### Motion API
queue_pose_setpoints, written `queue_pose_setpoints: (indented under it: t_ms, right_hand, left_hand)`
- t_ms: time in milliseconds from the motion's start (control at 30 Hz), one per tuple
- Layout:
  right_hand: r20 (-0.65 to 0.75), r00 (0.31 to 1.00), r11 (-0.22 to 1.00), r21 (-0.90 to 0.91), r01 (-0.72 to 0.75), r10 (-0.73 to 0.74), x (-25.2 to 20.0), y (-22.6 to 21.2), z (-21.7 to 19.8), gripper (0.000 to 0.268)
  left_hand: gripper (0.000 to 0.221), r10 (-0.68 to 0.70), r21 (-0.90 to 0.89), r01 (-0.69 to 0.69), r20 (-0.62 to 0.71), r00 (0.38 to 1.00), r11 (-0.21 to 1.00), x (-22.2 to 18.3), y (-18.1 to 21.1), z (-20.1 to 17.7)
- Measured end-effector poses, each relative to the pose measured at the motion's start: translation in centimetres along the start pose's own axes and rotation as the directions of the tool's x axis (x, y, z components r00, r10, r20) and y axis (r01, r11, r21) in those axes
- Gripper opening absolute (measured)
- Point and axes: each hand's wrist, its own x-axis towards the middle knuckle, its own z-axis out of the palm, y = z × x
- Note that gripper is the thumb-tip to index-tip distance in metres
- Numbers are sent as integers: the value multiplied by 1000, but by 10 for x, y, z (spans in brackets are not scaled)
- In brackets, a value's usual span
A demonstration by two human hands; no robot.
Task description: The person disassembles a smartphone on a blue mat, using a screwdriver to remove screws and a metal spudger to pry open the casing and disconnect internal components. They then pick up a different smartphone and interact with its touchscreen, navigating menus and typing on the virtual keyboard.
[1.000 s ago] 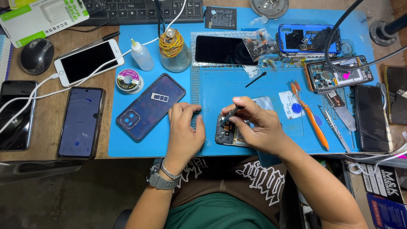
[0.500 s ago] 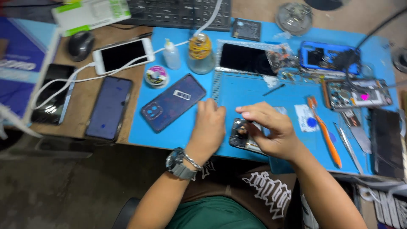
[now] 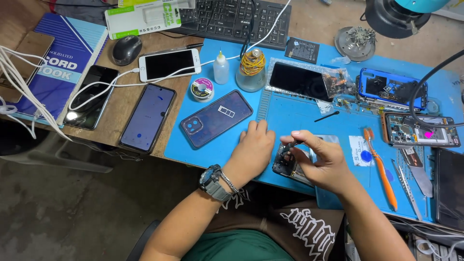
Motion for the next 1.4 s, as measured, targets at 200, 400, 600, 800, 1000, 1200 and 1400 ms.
queue_pose_setpoints:
  t_ms: [200,400,600,800,1000,1200,1400]
  right_hand:
    - [7,1000,1000,2,13,-13,6,-11,5,42]
    - [0,1000,998,-62,14,-14,-4,3,0,40]
    - [-50,998,997,-71,-44,40,-9,7,-3,47]
    - [-60,997,996,-66,-54,50,-8,-1,-2,47]
    - [-92,995,998,-46,-43,39,-7,-4,-1,46]
    - [-143,989,999,-32,-32,27,-10,-1,0,47]
    - [-201,979,999,-13,-34,31,-16,4,2,49]
  left_hand:
    - [9,36,-42,-35,26,999,998,-7,-7,-1]
    - [7,15,59,-16,17,1000,998,-5,-3,0]
    - [9,8,-118,-8,-1,1000,993,-14,-9,11]
    - [12,-108,-510,108,29,994,853,-12,-26,-12]
    - [10,-76,-428,118,113,991,896,-3,-17,-18]
    - [6,-28,-85,38,125,992,996,-2,1,-14]
    - [11,-46,-567,-11,-87,995,823,-14,-3,3]
